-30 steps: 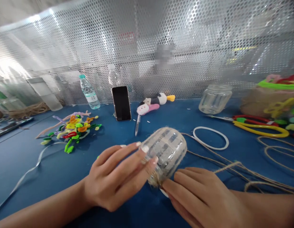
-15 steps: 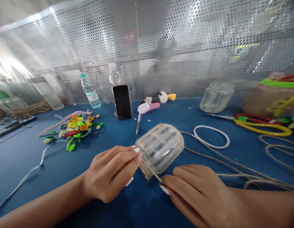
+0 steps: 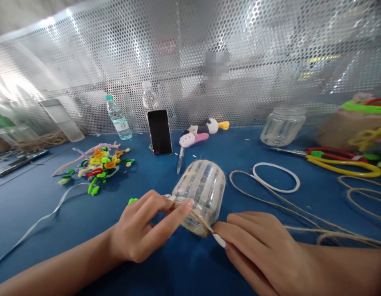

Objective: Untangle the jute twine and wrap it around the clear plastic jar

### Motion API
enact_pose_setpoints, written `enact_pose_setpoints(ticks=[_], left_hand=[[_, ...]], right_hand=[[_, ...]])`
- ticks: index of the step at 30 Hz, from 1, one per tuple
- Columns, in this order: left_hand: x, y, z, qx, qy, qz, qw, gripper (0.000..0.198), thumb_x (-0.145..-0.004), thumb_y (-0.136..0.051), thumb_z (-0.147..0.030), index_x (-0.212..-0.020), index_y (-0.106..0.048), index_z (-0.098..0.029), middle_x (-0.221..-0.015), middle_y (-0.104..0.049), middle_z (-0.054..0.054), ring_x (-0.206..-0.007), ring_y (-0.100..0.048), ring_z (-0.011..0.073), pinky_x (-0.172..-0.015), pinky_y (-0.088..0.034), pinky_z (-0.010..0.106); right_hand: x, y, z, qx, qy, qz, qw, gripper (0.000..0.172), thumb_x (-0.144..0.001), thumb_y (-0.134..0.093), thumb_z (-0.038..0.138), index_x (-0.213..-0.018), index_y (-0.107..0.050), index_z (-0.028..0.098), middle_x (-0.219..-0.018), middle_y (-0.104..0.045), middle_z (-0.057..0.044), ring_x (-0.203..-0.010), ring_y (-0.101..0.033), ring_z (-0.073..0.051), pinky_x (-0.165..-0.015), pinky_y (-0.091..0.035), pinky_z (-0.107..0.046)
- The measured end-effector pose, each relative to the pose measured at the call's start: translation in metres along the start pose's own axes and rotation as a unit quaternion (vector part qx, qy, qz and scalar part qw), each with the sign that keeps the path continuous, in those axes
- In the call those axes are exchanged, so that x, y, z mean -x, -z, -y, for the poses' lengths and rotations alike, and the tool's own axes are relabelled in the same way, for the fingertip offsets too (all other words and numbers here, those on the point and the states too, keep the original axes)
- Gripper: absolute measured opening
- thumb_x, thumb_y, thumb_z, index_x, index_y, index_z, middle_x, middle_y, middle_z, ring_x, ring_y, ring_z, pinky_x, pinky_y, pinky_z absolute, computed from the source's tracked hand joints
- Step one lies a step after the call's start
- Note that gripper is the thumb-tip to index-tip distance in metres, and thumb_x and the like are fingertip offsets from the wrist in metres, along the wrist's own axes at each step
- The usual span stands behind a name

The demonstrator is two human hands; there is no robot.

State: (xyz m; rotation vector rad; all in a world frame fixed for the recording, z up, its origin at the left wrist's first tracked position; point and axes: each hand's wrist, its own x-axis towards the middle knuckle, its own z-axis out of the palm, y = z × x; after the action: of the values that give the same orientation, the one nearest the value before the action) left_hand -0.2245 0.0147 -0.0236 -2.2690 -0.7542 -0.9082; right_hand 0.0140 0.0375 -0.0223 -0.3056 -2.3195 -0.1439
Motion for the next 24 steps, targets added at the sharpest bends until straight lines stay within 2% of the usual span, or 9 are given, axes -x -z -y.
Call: enact_pose_setpoints(ticks=[3,7,10,14,17,24], left_hand=[[-0.002,-0.001,0.001,-0.023,-0.018,0.0,1.0,0.035,-0.073,-0.061,-0.005,-0.107,-0.061,-0.013,-0.082,-0.056,0.004,-0.071,-0.055,0.0122,-0.062,-0.051,0.025],[-0.011,0.001,0.001,-0.053,-0.011,-0.042,0.998,0.026,-0.065,-0.071,-0.008,-0.09,-0.064,-0.015,-0.083,-0.056,0.005,-0.082,-0.058,0.0181,-0.066,-0.053,0.03],[-0.014,0.004,0.001,-0.04,-0.021,-0.027,0.999,0.028,-0.066,-0.073,-0.012,-0.092,-0.064,-0.012,-0.086,-0.06,0.006,-0.09,-0.061,0.0204,-0.073,-0.053,0.031],[-0.012,0.009,-0.001,-0.035,-0.032,0.014,0.999,0.03,-0.071,-0.068,-0.007,-0.101,-0.061,-0.005,-0.081,-0.065,0.005,-0.091,-0.062,0.0193,-0.082,-0.051,0.033],[-0.013,0.01,-0.003,-0.031,-0.015,0.02,0.999,0.027,-0.073,-0.063,-0.005,-0.1,-0.062,-0.007,-0.08,-0.066,0.005,-0.087,-0.063,0.0181,-0.08,-0.05,0.033],[-0.022,0.005,-0.008,-0.006,0.03,-0.017,0.999,0.014,-0.07,-0.065,0.0,-0.082,-0.062,-0.008,-0.068,-0.064,0.003,-0.074,-0.062,0.0157,-0.07,-0.051,0.03]], right_hand=[[0.001,0.0,-0.001,-0.015,-0.011,0.01,1.0,0.021,-0.089,-0.033,0.009,-0.089,-0.053,0.012,-0.072,-0.063,-0.006,-0.062,-0.057,-0.013,-0.053,-0.043,-0.025],[0.0,0.0,-0.002,-0.023,-0.021,0.014,0.999,0.022,-0.089,-0.032,0.009,-0.083,-0.053,0.014,-0.07,-0.062,-0.005,-0.058,-0.054,-0.012,-0.052,-0.042,-0.024],[0.0,0.0,-0.002,-0.029,-0.02,0.021,0.999,0.022,-0.089,-0.033,0.01,-0.083,-0.053,0.014,-0.07,-0.061,-0.005,-0.058,-0.054,-0.012,-0.051,-0.041,-0.024],[0.002,-0.001,-0.002,-0.036,-0.027,0.036,0.998,0.022,-0.088,-0.034,0.011,-0.083,-0.055,0.013,-0.071,-0.061,-0.005,-0.061,-0.053,-0.013,-0.053,-0.042,-0.025],[0.002,-0.003,-0.004,-0.044,-0.032,0.045,0.997,0.021,-0.087,-0.035,0.01,-0.086,-0.055,0.012,-0.07,-0.06,-0.003,-0.059,-0.051,-0.013,-0.052,-0.041,-0.026],[0.002,-0.004,-0.006,-0.042,-0.049,0.047,0.997,0.023,-0.089,-0.033,0.01,-0.082,-0.055,0.014,-0.07,-0.06,-0.003,-0.059,-0.051,-0.012,-0.054,-0.038,-0.025]])
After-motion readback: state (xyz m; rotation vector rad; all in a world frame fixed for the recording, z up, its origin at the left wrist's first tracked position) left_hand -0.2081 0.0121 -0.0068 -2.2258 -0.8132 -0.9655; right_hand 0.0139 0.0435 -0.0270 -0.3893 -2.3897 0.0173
